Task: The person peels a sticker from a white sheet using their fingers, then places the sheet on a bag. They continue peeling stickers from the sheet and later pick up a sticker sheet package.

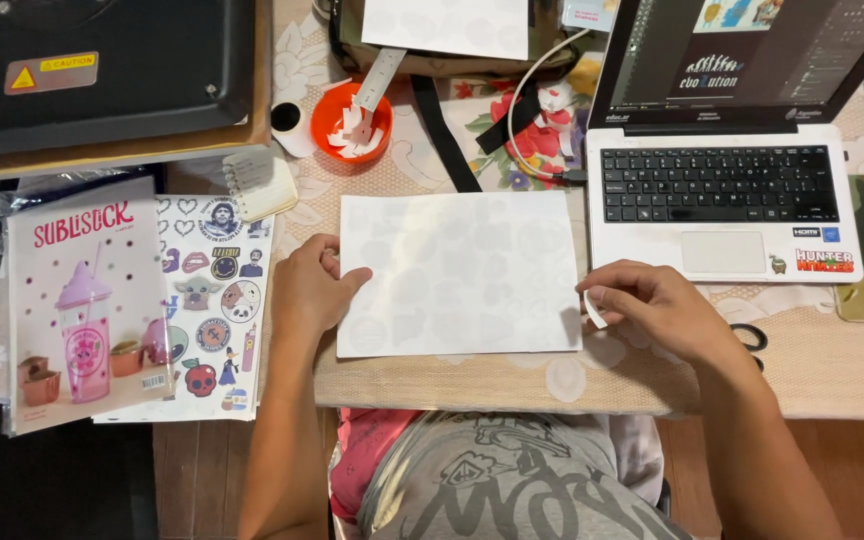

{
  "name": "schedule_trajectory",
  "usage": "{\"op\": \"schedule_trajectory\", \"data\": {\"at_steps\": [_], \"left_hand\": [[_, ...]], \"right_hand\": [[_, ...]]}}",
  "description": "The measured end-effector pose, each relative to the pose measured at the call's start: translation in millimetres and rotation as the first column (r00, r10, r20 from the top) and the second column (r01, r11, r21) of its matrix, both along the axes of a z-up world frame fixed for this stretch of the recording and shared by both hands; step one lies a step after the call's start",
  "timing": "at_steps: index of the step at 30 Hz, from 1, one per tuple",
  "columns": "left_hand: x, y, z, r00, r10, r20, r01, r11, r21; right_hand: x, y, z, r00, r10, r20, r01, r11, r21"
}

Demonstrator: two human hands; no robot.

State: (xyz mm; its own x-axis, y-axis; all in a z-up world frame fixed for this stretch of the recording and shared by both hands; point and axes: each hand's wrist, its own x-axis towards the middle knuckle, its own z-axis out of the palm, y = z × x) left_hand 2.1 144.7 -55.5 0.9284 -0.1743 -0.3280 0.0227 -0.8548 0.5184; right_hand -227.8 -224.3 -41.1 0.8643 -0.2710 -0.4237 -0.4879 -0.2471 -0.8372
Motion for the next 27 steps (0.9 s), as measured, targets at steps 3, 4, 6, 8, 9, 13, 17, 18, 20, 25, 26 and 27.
{"op": "schedule_trajectory", "data": {"at_steps": [3, 4, 6, 8, 9, 13, 17, 18, 20, 25, 26, 27], "left_hand": [[-9.3, 0.9, 33.1, 0.999, -0.039, -0.016, 0.041, 0.98, 0.197], [-19.1, -7.3, 43.7, 0.999, -0.046, -0.02, 0.049, 0.979, 0.196], [-38.2, -23.2, 65.7, 0.963, -0.169, 0.21, 0.091, 0.938, 0.335], [-50.7, -45.5, 54.8, 0.887, -0.385, 0.256, 0.34, 0.918, 0.202], [-57.4, -56.0, 49.3, 0.759, -0.559, 0.333, 0.568, 0.819, 0.081], [-45.4, -109.2, -47.2, 0.189, -0.751, 0.633, 0.914, 0.37, 0.166], [-41.7, -126.8, -66.7, 0.073, -0.834, 0.547, 0.959, 0.209, 0.19], [-40.1, -126.9, -71.4, 0.062, -0.836, 0.544, 0.958, 0.204, 0.204], [-39.5, -126.4, -74.3, 0.051, -0.837, 0.545, 0.956, 0.198, 0.216], [-39.0, -126.4, -76.2, 0.033, -0.853, 0.521, 0.945, 0.196, 0.261], [-39.3, -126.5, -71.9, 0.029, -0.866, 0.499, 0.944, 0.188, 0.27], [-39.4, -126.3, -67.5, 0.025, -0.879, 0.477, 0.944, 0.178, 0.279]], "right_hand": [[3.1, 6.4, 3.4, 1.0, 0.008, -0.012, -0.007, 0.998, 0.061], [6.4, 8.6, 3.4, 1.0, 0.0, -0.015, 0.001, 0.998, 0.061], [14.4, 12.4, 4.3, 1.0, 0.011, -0.009, -0.01, 0.997, 0.08], [16.5, 12.1, 1.5, 1.0, 0.021, -0.007, -0.02, 0.996, 0.081], [17.5, 12.4, -0.1, 0.999, 0.035, -0.003, -0.035, 0.996, 0.084], [23.4, 14.8, 2.6, 0.998, 0.064, 0.008, -0.064, 0.994, 0.091], [22.5, 5.6, -11.9, 0.996, 0.076, 0.036, -0.078, 0.995, 0.061], [22.3, 3.1, -16.6, 0.997, 0.064, 0.037, -0.067, 0.996, 0.062], [17.7, 3.1, -21.6, 0.998, 0.049, 0.042, -0.052, 0.996, 0.071], [10.1, -3.4, -36.7, 0.998, -0.009, 0.069, -0.002, 0.987, 0.161], [11.4, -2.3, -31.1, 0.996, -0.027, 0.082, 0.011, 0.983, 0.183], [12.6, -0.9, -25.6, 0.994, -0.046, 0.095, 0.026, 0.978, 0.205]]}}
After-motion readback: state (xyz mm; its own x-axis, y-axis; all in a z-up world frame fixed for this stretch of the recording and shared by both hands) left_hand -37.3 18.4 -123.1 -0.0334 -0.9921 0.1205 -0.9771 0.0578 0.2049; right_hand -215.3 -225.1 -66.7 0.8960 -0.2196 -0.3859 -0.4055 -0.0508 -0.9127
